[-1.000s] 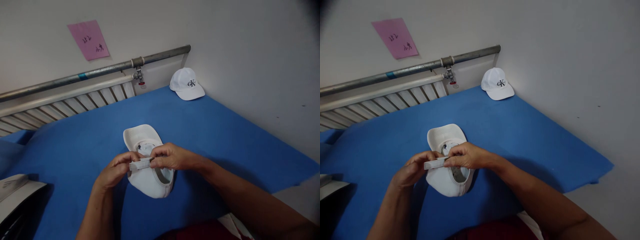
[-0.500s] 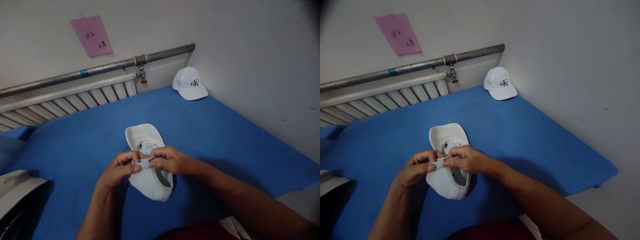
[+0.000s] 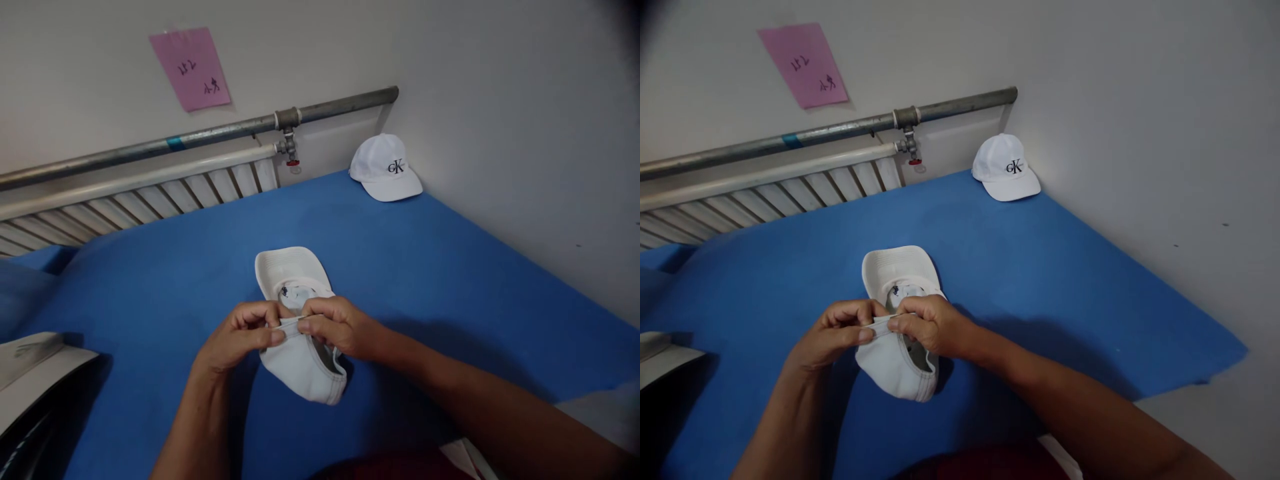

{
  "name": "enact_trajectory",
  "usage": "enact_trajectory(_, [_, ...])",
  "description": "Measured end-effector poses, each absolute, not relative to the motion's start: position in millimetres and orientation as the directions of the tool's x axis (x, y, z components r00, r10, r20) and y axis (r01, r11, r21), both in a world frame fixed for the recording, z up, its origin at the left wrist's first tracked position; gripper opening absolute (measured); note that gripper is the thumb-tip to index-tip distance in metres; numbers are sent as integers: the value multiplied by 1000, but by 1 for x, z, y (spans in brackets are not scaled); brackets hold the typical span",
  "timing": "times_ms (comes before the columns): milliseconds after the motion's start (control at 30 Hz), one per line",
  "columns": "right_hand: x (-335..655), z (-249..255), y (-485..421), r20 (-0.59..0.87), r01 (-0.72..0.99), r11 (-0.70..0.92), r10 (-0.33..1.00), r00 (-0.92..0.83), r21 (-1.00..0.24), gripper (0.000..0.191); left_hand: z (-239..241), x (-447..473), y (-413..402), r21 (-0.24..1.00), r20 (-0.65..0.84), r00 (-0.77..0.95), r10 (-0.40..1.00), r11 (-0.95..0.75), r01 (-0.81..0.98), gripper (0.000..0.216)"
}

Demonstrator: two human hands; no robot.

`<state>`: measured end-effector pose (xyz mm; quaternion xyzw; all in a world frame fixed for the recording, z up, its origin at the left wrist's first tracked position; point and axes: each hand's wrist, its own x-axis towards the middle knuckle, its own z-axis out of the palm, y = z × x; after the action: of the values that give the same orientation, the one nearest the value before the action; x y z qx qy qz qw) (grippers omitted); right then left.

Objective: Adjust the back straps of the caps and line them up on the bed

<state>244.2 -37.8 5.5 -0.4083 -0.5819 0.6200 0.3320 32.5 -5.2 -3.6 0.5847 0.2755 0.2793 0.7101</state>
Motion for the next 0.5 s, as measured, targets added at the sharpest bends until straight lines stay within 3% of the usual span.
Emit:
enact_trajectory(200, [244,-7,-32,-187,-34,-222,885,-427,-974,27,-5,32,-3,981,-66,635,770,166,-99,18])
enact_trajectory(300, [251,-6,-28,-201,-93,-271,867,-456,-958,25,2,30,-3,988,-68,650,757,143,-63,29])
enact_trajectory(433, [265,5,-24,-136,-125,-213,884,-447,-969,22,13,31,-3,967,14,571,821,-157,201,26])
enact_trajectory(500, [273,11,-21,-108,-62,-146,904,-414,-987,20,16,33,-4,931,39,572,819,-238,277,18])
